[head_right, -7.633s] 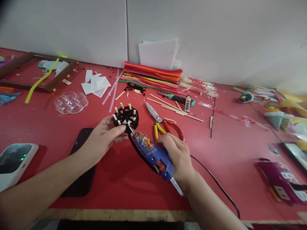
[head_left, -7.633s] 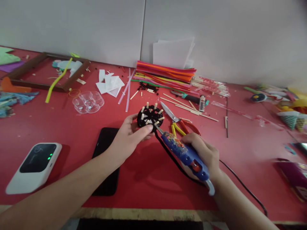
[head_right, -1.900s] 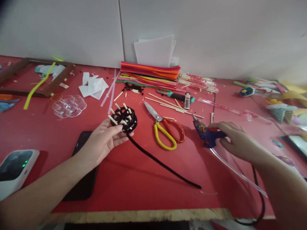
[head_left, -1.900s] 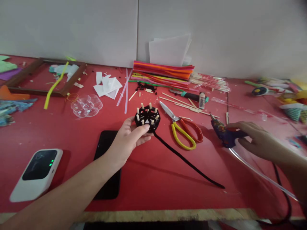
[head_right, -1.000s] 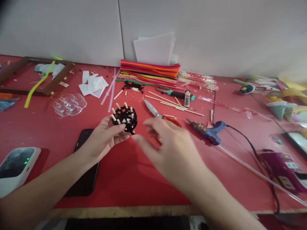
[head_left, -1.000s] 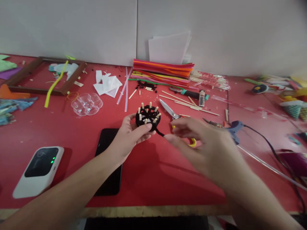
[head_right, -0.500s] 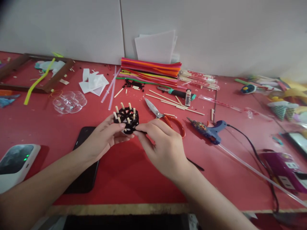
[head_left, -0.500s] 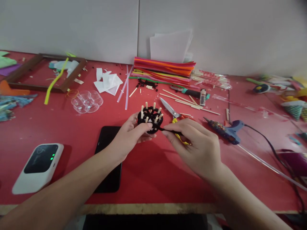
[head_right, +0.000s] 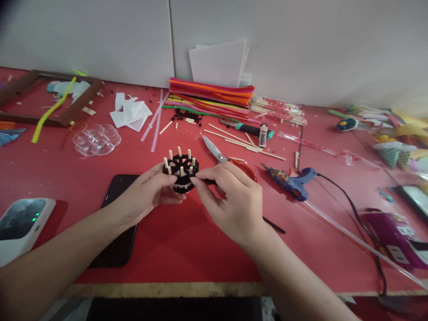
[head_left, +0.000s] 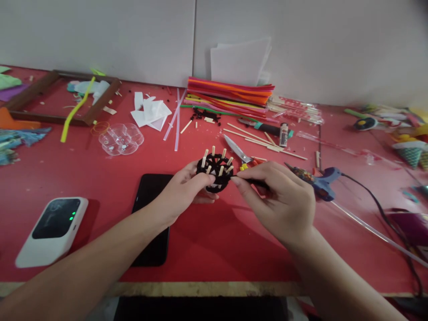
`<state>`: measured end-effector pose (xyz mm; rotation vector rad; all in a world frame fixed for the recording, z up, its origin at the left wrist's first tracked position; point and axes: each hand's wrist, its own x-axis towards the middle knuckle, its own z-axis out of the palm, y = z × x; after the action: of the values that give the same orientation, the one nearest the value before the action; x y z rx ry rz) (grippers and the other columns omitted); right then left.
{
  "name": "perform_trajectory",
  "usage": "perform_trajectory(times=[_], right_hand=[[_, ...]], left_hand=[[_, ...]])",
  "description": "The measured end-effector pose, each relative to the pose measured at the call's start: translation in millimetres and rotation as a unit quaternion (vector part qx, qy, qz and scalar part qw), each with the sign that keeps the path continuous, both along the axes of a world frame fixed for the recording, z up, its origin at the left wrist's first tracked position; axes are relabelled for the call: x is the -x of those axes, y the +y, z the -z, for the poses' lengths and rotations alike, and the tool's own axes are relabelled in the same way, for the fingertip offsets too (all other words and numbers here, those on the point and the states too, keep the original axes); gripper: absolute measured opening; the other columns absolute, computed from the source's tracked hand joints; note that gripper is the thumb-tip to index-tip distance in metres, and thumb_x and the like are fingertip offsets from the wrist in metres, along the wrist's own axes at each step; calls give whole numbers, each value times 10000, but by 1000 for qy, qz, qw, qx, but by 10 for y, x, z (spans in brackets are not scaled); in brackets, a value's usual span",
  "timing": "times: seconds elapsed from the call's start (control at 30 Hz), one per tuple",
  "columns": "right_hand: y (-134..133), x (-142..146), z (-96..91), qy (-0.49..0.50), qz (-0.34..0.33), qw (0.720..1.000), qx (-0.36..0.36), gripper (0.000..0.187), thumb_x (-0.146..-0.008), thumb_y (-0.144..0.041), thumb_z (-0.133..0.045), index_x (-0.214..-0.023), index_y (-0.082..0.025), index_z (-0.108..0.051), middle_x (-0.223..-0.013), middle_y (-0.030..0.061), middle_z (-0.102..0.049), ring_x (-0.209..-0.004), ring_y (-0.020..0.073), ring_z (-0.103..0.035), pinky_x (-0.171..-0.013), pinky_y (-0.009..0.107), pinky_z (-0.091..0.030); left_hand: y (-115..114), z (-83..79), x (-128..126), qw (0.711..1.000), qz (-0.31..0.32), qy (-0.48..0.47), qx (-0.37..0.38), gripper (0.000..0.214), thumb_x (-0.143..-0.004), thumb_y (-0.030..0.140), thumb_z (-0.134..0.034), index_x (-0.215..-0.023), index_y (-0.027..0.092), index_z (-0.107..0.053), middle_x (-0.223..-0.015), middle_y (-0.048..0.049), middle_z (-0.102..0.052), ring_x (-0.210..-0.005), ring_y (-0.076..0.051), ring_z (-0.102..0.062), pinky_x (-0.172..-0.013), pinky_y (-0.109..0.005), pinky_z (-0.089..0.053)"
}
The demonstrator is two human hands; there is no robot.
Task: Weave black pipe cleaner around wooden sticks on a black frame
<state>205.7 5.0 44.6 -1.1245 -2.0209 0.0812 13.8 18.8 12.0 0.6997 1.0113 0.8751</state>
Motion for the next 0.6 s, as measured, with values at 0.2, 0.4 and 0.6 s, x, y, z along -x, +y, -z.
perform_trajectory(times=[0.2, 0.4, 0.6], right_hand=[[8, -4, 23, 7, -37, 999, 1, 114, -921, -136, -682, -924, -246, -713, -819, 11, -767, -707, 153, -710, -635, 290, -569], [16, -3, 29, 7, -34, 999, 2, 132, -944, -143, -657, -934, -249, -736, -825, 15, -776, -724, 159, -723, -655, 298, -591], [49, -77, 22, -32, 22, 999, -28, 138, -944, -175, -682, -983, -274, -770, -924, 46, -804, -831, 209, -765, -751, 345, -624]], left_hand=[[1, -23, 0, 999, -35, -10, -7, 381, -780, 265, -770, -1124, 208, -615, -919, -12, -743, -669, -133, -730, -676, -272, -642], [3, -30, -3, 997, -68, -6, -35, 467, -749, 249, -777, -1178, 230, -592, -938, 14, -730, -652, -120, -724, -666, -261, -630], [-7, 8, -16, 978, -128, 46, -158, 613, -719, 198, -821, -1286, 257, -595, -1207, -39, -711, -1001, -202, -733, -859, -318, -622]])
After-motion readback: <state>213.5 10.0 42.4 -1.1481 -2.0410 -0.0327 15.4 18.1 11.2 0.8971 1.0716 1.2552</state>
